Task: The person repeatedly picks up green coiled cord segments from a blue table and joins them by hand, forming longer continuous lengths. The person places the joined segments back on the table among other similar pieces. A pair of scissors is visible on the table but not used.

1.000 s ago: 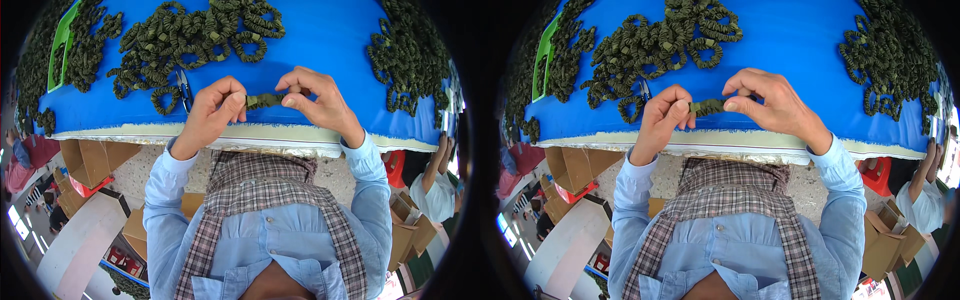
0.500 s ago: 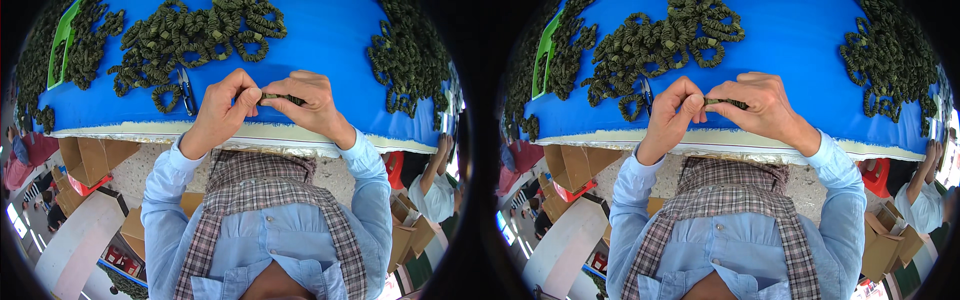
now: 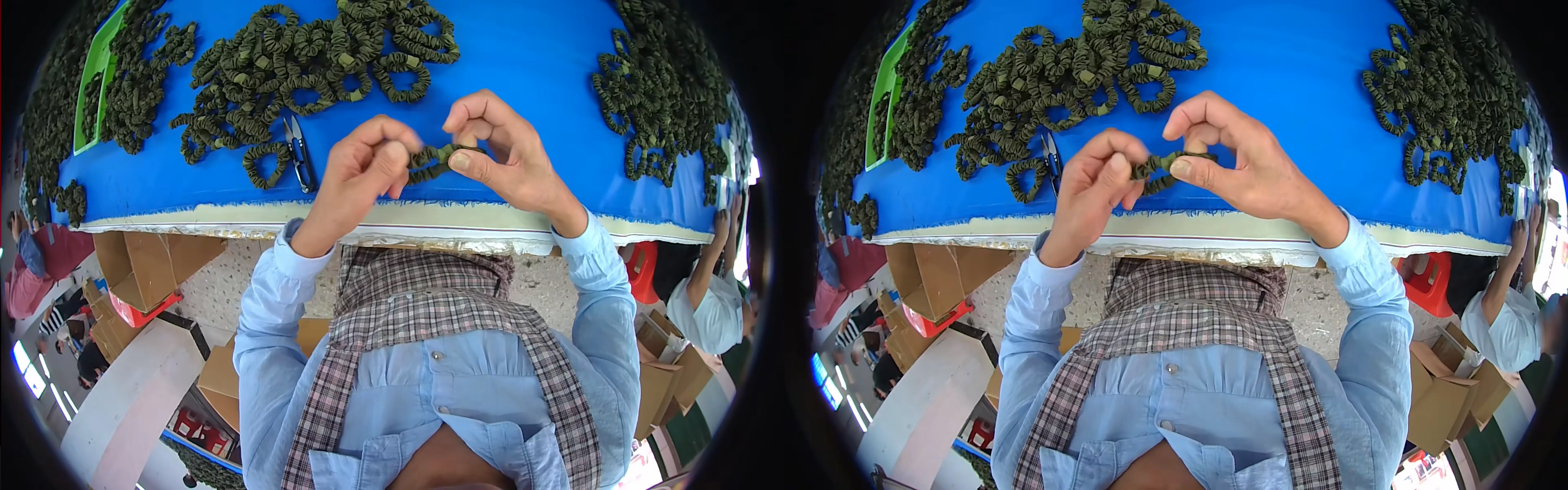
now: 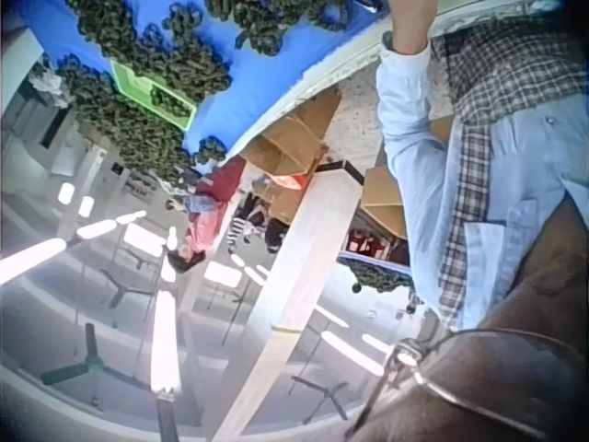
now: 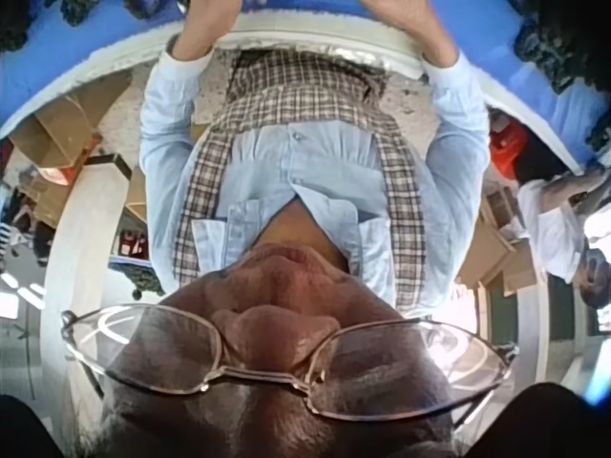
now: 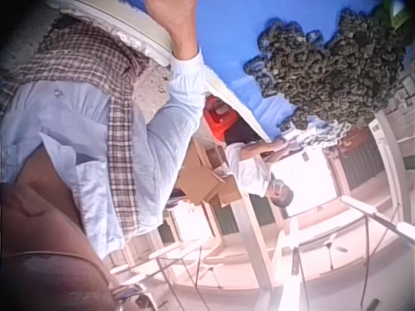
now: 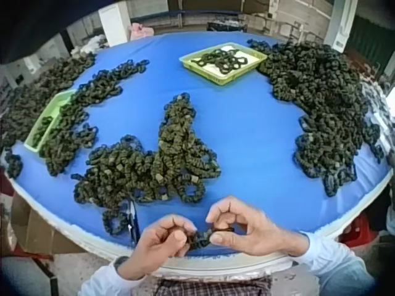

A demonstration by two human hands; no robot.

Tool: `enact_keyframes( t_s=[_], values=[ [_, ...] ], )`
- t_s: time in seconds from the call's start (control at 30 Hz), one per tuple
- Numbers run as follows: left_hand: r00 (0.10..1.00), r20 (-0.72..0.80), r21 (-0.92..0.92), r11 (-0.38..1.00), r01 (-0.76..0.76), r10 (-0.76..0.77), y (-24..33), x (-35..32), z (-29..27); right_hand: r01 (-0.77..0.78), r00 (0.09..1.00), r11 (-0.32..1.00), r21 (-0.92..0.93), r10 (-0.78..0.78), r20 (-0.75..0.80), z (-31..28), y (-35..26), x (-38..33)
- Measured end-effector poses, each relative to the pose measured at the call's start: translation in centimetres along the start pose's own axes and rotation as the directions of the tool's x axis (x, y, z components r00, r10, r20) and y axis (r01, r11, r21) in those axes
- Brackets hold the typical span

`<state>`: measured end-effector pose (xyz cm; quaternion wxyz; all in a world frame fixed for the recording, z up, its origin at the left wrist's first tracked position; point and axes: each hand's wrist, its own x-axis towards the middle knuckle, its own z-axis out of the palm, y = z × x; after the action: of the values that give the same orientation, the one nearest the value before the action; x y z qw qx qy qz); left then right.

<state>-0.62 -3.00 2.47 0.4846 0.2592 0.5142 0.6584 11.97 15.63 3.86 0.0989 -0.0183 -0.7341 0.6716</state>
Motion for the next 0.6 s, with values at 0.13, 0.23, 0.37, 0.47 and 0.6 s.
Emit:
enact_keyframes(
  t_s=[0.13,0.23,0.37,0.47,0.6],
  values=[
    [0.994,0.025,0.31,0.945,-0.108,0.105,1.7,0.4,1.3,-0.139,0.99,0.923,0.359,0.133,0.042,0.8,-0.2,-0.1],
    [1.0,-0.02,0.109,0.994,0.002,0.0,1.2,0.2,-0.2,-0.195,0.978,0.792,0.578,0.2,0.055,0.7,0.4,-0.3],
    [0.993,-0.098,0.12,0.991,-0.054,0.066,0.8,0.2,0.5,-0.215,0.971,0.734,0.644,0.232,0.06,0.8,0.6,-0.2],
    [0.992,-0.106,0.07,0.995,-0.067,0.074,0.0,0.4,1.0,-0.167,0.984,0.963,0.214,0.177,-0.029,1.2,-0.6,0.4],
    [0.993,-0.062,0.178,0.98,-0.093,0.105,-0.6,0.8,1.4,-0.063,0.993,0.972,-0.227,0.038,-0.113,2.1,-1.1,0.4]
  ],
)
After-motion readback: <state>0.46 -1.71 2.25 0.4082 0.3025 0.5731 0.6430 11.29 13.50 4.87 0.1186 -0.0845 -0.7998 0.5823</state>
